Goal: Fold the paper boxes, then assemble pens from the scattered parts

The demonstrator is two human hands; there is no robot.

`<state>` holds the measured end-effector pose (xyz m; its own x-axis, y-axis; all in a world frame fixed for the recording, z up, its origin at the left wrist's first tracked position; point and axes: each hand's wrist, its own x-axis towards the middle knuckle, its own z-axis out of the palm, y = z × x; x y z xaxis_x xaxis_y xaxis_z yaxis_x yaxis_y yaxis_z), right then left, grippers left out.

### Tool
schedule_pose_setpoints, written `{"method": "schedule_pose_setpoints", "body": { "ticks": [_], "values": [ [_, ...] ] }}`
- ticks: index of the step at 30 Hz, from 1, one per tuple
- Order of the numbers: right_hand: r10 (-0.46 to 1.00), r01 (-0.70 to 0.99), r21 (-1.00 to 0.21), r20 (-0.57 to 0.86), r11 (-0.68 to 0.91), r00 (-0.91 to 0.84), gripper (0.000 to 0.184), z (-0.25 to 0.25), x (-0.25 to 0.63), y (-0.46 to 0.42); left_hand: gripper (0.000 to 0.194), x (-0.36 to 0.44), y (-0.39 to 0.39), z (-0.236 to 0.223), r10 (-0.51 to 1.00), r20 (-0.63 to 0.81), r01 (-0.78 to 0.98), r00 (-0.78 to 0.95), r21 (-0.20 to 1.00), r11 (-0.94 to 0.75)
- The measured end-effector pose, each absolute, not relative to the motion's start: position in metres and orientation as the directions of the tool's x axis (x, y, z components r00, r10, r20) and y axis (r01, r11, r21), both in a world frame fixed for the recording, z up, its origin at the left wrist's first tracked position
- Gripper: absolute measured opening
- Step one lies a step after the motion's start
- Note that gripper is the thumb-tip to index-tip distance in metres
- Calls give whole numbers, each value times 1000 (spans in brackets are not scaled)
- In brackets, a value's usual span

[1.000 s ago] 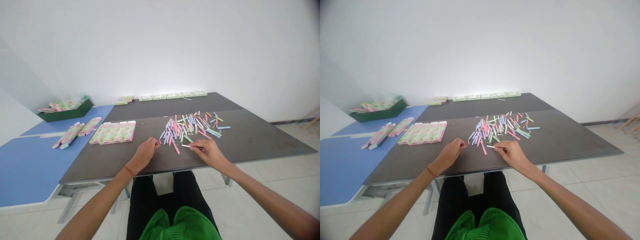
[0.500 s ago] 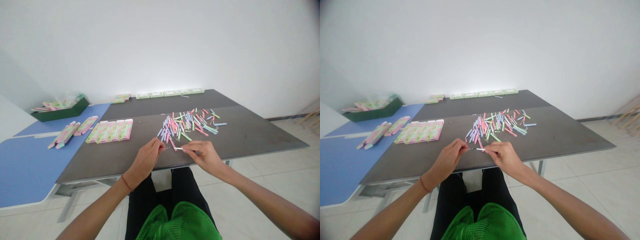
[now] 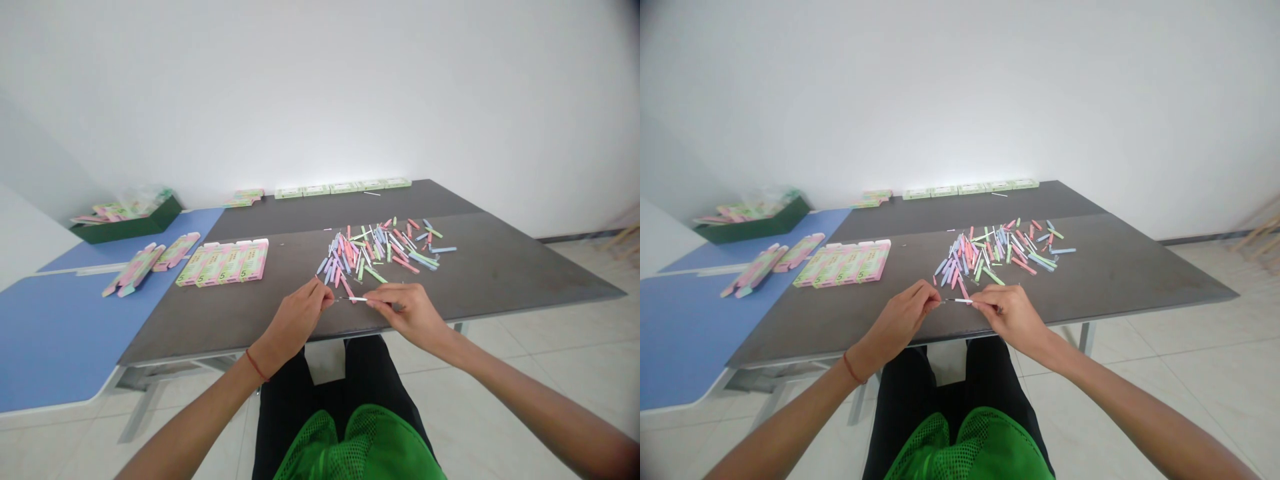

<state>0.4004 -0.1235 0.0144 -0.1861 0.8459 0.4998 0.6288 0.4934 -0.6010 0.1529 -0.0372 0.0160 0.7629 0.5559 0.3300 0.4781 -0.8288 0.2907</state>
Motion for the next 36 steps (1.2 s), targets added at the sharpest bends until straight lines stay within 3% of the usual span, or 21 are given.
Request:
{"method": "schedule_pose_setpoints", "body": {
  "ticks": [36],
  "values": [
    [881,663,-605,433,441,-191,25,11,395,-125,18,150,-38,14,547,318,484,775,259,-836]
  ]
}}
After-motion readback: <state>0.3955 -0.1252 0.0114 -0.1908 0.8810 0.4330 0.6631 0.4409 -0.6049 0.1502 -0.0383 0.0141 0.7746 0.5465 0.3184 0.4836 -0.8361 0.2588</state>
